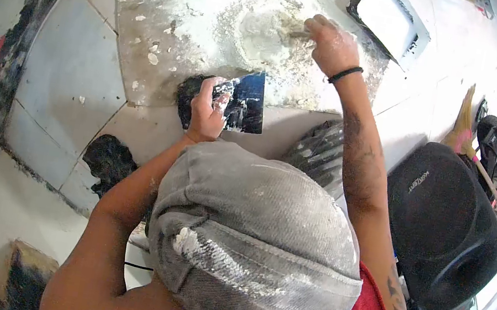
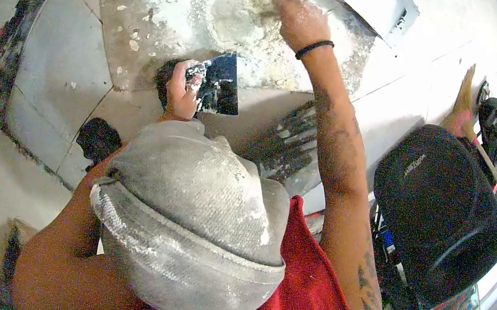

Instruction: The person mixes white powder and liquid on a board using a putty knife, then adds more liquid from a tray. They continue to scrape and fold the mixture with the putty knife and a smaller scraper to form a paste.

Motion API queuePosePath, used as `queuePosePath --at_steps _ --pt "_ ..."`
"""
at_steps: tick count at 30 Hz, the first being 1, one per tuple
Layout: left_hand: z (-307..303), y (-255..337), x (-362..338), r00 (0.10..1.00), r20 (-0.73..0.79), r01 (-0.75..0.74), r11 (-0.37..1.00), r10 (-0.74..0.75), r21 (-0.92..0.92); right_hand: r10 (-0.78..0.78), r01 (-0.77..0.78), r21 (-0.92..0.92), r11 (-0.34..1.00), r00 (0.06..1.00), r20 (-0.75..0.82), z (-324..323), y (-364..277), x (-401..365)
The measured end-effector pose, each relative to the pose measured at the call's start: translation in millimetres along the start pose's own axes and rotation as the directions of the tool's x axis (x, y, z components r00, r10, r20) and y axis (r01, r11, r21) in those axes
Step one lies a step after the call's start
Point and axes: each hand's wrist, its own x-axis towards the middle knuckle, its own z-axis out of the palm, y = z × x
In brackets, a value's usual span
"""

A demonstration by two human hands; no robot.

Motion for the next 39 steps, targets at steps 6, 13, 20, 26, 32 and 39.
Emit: queuePosePath --at_steps 6,13,20,26,32,39 --pt "-1.6 2.7 0.1 1.0 0.016 0.013 1.0 -0.014 0.024 -0.023 0.02 -0.084 0.996 0.999 -0.032 -21.5 -0.8 -1.5" --pt "0.6 -5.7 2.3 0.999 0.034 0.023 1.0 -0.023 -0.006 -0.095 0.092 -0.118 0.989 0.995 -0.026 13.6 -2.4 -19.4" --pt "-1.2 -3.9 0.9 1.0 0.026 -0.005 0.999 0.004 0.034 -0.092 0.072 -0.164 0.984 0.989 -0.12 30.4 -5.7 -18.9" --pt "-0.6 -5.0 -0.9 0.998 0.048 0.044 0.999 -0.045 0.005 0.045 -0.049 -0.086 0.995 0.998 -0.043 9.2 -4.1 -6.9" --pt "-0.2 -4.1 0.8 1.0 -0.012 0.02 0.999 -0.02 0.042 -0.018 0.022 -0.087 0.996 0.999 0.04 -0.2 -2.3 -11.2" --pt "-1.0 -11.1 -0.8 0.999 0.035 0.03 1.0 -0.03 -0.003 0.004 0.002 -0.148 0.989 0.999 0.041 16.8 -11.7 -9.0"
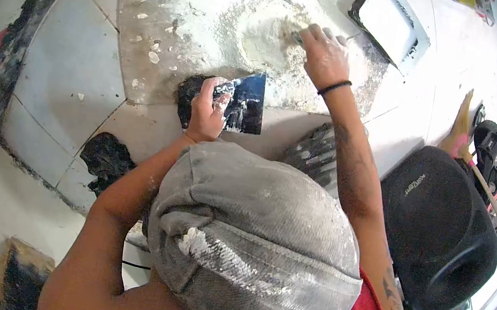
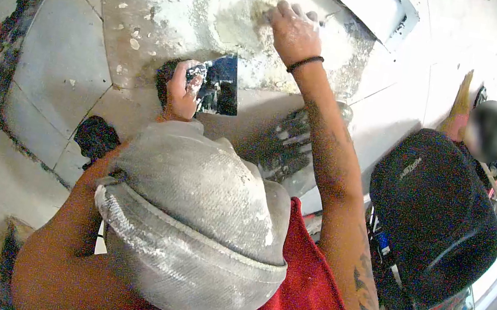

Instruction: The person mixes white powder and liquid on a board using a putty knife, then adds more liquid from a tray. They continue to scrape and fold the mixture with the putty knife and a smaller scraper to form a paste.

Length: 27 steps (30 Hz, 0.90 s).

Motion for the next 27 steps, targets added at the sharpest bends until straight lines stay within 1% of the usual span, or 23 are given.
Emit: queuePosePath --at_steps 2,3,4,6,8,9,12,13,14,16,17,18,20,22,23,26,27 --pt "-0.8 8.5 0.0 1.0 -0.015 0.017 1.0 -0.017 -0.013 -0.015 0.015 0.003 1.0 0.999 0.043 -21.0 5.3 2.5" --pt "0.0 6.0 -1.8 1.0 -0.014 0.024 1.0 -0.024 -0.005 -0.012 0.012 -0.005 1.0 0.999 -0.031 -19.5 10.3 3.0" --pt "0.9 3.4 -1.1 1.0 -0.024 -0.001 0.998 0.003 0.063 0.052 -0.053 0.106 0.993 0.999 0.014 -24.2 14.6 6.8" --pt "0.5 7.5 -0.7 1.0 -0.005 0.022 1.0 -0.022 0.005 0.057 -0.058 -0.04 0.998 0.998 -0.026 -27.2 14.1 12.7" --pt "2.7 1.7 0.4 1.0 -0.009 0.011 1.0 -0.011 0.009 0.038 -0.041 -0.059 0.997 0.998 -0.043 4.1 11.4 9.1" --pt "1.1 0.0 -1.1 1.0 -0.01 0.01 1.0 -0.01 0.016 -0.021 0.016 -0.042 0.999 0.995 -0.102 0.8 8.7 3.4" --pt "-0.9 5.6 -0.7 1.0 -0.007 0.029 0.999 -0.03 -0.026 0.009 -0.01 0.014 1.0 0.997 0.075 -34.9 15.2 9.3" --pt "-1.0 4.3 1.4 1.0 -0.021 0.002 0.999 0.0 0.049 0.025 -0.02 0.105 0.994 0.998 -0.049 -34.9 15.6 11.4" --pt "0.8 6.1 -2.2 0.999 -0.038 -0.03 0.999 0.03 0.025 -0.016 0.015 -0.015 1.0 0.995 -0.095 -38.7 18.3 12.5" --pt "-1.9 11.9 0.3 1.0 0.006 0.0 1.0 0.0 -0.009 0.012 -0.008 0.024 1.0 0.98 -0.201 2.0 23.8 10.0" --pt "-0.7 13.5 3.0 1.0 -0.011 -0.01 1.0 0.011 0.003 -0.012 0.008 -0.019 1.0 0.977 -0.212 13.3 21.3 7.6" --pt "-0.6 14.2 1.7 1.0 -0.028 -0.014 1.0 0.015 0.018 -0.029 0.029 0.0 1.0 0.99 -0.14 5.0 17.9 4.3" --pt "1.5 8.5 2.0 0.998 -0.061 -0.011 0.999 0.013 0.043 -0.001 -0.003 0.066 0.998 0.998 0.067 -18.6 18.6 5.9" --pt "1.3 6.1 -1.4 0.999 -0.039 0.009 0.998 -0.007 0.056 -0.009 0.01 0.084 0.996 1.0 -0.024 -24.3 22.7 9.2" --pt "-0.5 8.8 0.2 1.0 0.0 0.0 1.0 0.0 -0.024 0.044 -0.043 0.053 0.998 0.999 -0.01 -27.7 20.2 12.4" --pt "2.0 3.1 0.8 0.997 -0.035 -0.069 0.997 0.07 0.021 0.04 -0.038 0.011 0.999 0.955 -0.292 24.6 11.5 4.0" --pt "1.4 4.4 0.5 0.999 -0.025 -0.042 0.999 0.042 0.009 0.029 -0.032 -0.018 0.999 0.987 -0.156 5.3 2.6 1.3"
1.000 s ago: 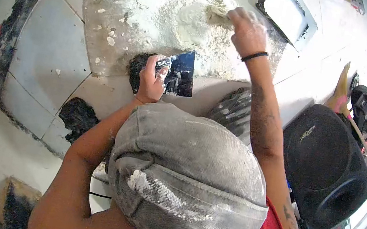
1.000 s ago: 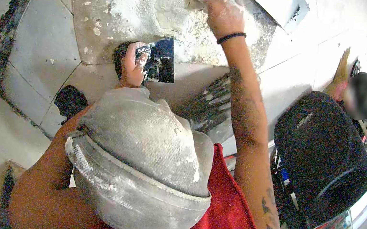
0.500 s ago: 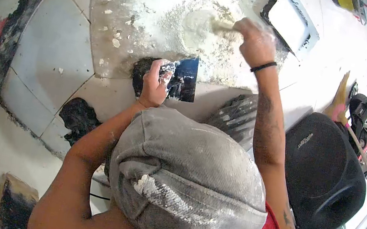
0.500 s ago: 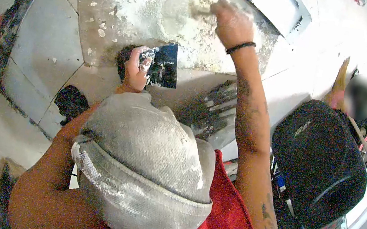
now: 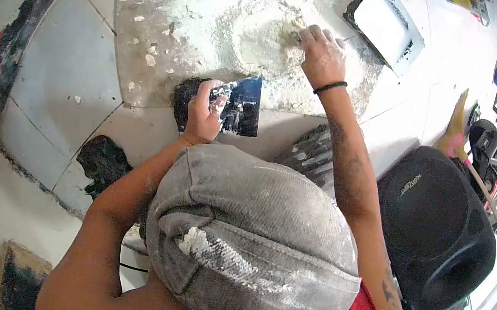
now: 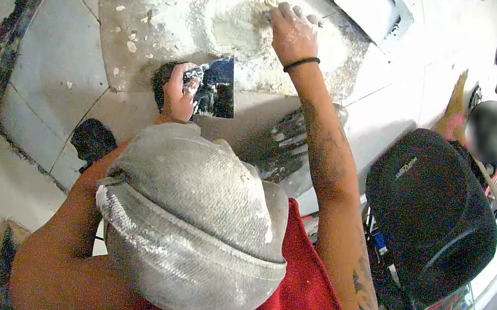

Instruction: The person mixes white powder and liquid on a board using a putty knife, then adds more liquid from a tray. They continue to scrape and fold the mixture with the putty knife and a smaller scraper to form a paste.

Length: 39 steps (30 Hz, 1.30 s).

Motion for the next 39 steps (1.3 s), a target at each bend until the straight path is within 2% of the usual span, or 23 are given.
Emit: queuePosePath --at_steps 3,4,6,8,9,11,13,14,17,19,23,24,27,28,30,31,33,34,37,38,39 --pt "-2.9 5.5 0.7 0.999 0.019 0.031 1.0 -0.031 0.004 -0.001 -0.01 0.061 0.998 0.985 0.174 -23.5 12.1 8.5" --pt "-2.2 1.5 -0.7 0.996 0.04 0.074 0.997 -0.074 -0.006 0.027 -0.041 0.127 0.991 0.993 0.112 -24.8 13.5 10.5" --pt "-1.5 0.5 -1.6 0.999 0.028 0.025 1.0 -0.025 -0.005 0.063 -0.066 0.069 0.995 0.996 0.058 -21.9 14.7 13.1" --pt "-1.3 4.3 1.7 1.0 0.011 0.024 1.0 -0.024 0.004 0.108 -0.107 0.057 0.993 0.994 -0.004 11.2 12.9 8.1" --pt "-1.9 4.9 0.2 0.999 0.008 0.039 0.999 -0.039 -0.004 0.033 -0.033 -0.023 0.999 0.999 -0.003 7.4 8.2 3.0" --pt "-0.3 6.1 3.3 0.999 -0.009 0.042 0.999 -0.042 -0.01 0.025 -0.027 0.018 0.999 0.991 0.132 -14.0 4.5 1.5" --pt "-0.7 7.2 1.0 0.999 -0.009 0.037 0.999 -0.037 0.002 0.015 -0.02 0.06 0.998 0.996 0.086 -20.3 14.5 4.6" --pt "-1.5 5.7 0.4 0.998 0.029 0.055 0.998 -0.054 -0.039 0.052 -0.051 0.174 0.983 0.999 -0.001 -21.7 17.6 5.9" --pt "-1.0 0.7 0.7 0.999 0.024 0.028 0.999 -0.029 0.017 0.084 -0.083 0.025 0.996 0.994 -0.072 -3.8 22.3 15.5" --pt "-0.7 3.5 0.2 1.0 -0.004 0.014 1.0 -0.014 0.006 0.03 -0.033 -0.022 0.999 0.994 -0.104 2.9 5.6 7.9" --pt "-3.2 9.0 1.1 0.997 0.019 0.069 0.998 -0.069 -0.013 0.073 -0.089 0.137 0.986 0.99 0.122 -16.8 17.6 7.7" --pt "-2.7 6.9 0.5 0.997 0.024 0.068 0.997 -0.068 -0.019 0.03 -0.037 0.097 0.995 0.997 0.076 -20.9 20.4 12.1" --pt "0.2 4.8 0.3 0.999 0.01 0.054 0.998 -0.054 -0.024 0.129 -0.139 0.133 0.981 0.988 0.08 -2.9 9.7 8.6" --pt "-0.3 5.2 0.0 0.999 0.007 0.053 0.999 -0.053 -0.007 0.049 -0.049 0.049 0.998 0.999 -0.015 0.5 1.2 3.4" --pt "-1.7 3.1 1.8 1.0 0.004 0.008 1.0 -0.008 -0.006 0.019 -0.028 0.13 0.991 0.997 0.074 -7.1 3.5 -2.9" --pt "-0.9 5.1 0.9 0.999 -0.003 0.049 0.998 -0.049 -0.039 -0.004 -0.013 0.168 0.986 0.995 0.096 -10.9 8.5 -5.0" --pt "-2.9 3.0 2.6 0.999 0.016 0.039 0.997 -0.038 -0.061 0.015 -0.04 0.192 0.981 0.991 0.129 -17.6 16.7 -6.4" --pt "-2.5 -0.8 2.5 0.995 0.035 0.098 0.986 -0.094 -0.132 0.005 -0.02 0.125 0.992 0.993 0.119 -23.0 21.2 -5.7" --pt "-11.6 2.8 11.3 0.995 0.09 0.063 0.984 -0.048 -0.168 0.02 -0.032 0.082 0.996 0.99 0.143 -36.9 30.8 -3.9" --pt "-16.2 5.5 18.1 0.985 0.138 0.14 0.949 -0.104 -0.284 0.032 -0.043 0.112 0.993 0.995 0.098 -44.3 29.6 -5.0" --pt "-17.0 24.6 28.9 0.997 0.044 0.077 0.976 -0.07 -0.205 0.057 -0.069 0.12 0.99 0.993 0.1 -48.7 30.3 -5.0"
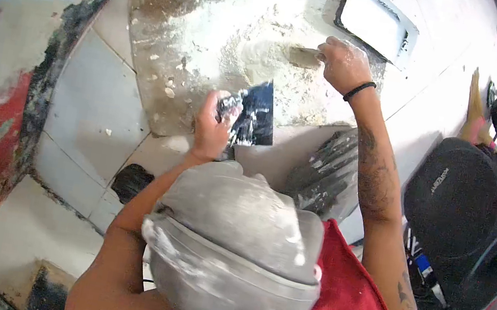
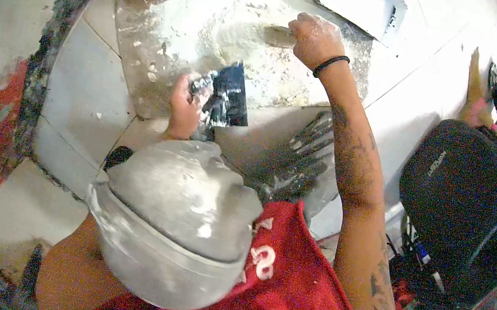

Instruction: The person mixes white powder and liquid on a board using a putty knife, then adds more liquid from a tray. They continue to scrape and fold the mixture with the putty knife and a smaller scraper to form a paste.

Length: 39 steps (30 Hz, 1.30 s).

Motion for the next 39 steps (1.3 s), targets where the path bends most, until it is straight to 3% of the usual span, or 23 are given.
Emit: queuePosePath --at_steps 4,8,9,12,14,16,19,23,26,27,33,36,39 --pt "-11.4 80.2 48.5 0.994 0.107 -0.045 0.99 0.03 0.137 0.051 -0.047 0.076 0.996 0.998 -0.048 -3.4 4.2 -12.2" --pt "0.8 123.2 78.2 0.938 0.196 -0.347 0.784 0.286 0.515 0.174 -0.137 0.287 0.948 0.979 -0.107 11.0 14.4 -31.6" --pt "8.1 133.2 80.3 0.957 0.225 -0.267 0.851 0.181 0.452 0.255 -0.183 0.412 0.893 0.959 -0.127 11.7 13.0 -38.9" --pt "36.6 139.2 80.3 0.941 0.263 -0.32 0.816 0.213 0.481 0.311 -0.218 0.52 0.826 0.945 -0.099 15.4 20.5 -48.4" --pt "53.2 141.2 78.1 0.937 0.292 -0.32 0.802 0.191 0.504 0.357 -0.185 0.557 0.809 0.908 -0.217 24.9 25.8 -50.2" --pt "72.9 158.9 71.5 0.944 0.277 -0.309 0.776 0.18 0.55 0.464 -0.303 0.69 0.658 0.884 -0.054 -4.3 17.4 -48.9" --pt "88.1 165.1 68.3 0.921 0.318 -0.374 0.732 0.224 0.569 0.532 -0.301 0.75 0.589 0.843 -0.08 4.9 12.1 -47.4" --pt "98.6 160.8 68.0 0.915 0.351 -0.387 0.674 0.198 0.629 0.469 -0.183 0.808 0.561 0.874 -0.128 5.1 -2.3 -41.9" --pt "102.4 154.8 68.3 0.917 0.359 -0.378 0.657 0.172 0.652 0.48 -0.198 0.743 0.639 0.857 -0.184 12.2 -9.6 -38.1" --pt "102.0 153.8 68.2 0.919 0.359 -0.371 0.655 0.16 0.658 0.474 -0.171 0.781 0.601 0.863 -0.176 3.5 -12.8 -38.7" --pt "101.2 154.7 67.8 0.929 0.311 -0.364 0.649 0.201 0.668 0.506 -0.172 0.734 0.657 0.823 -0.26 -1.7 -20.0 -34.5" --pt "96.2 159.2 68.6 0.944 0.279 -0.325 0.641 0.177 0.695 0.521 -0.205 0.746 0.634 0.826 -0.215 -16.6 -32.9 -36.2" --pt "95.8 161.1 70.6 0.948 0.254 -0.318 0.652 0.194 0.688 0.456 -0.108 0.738 0.666 0.842 -0.288 -16.8 -34.6 -35.4"
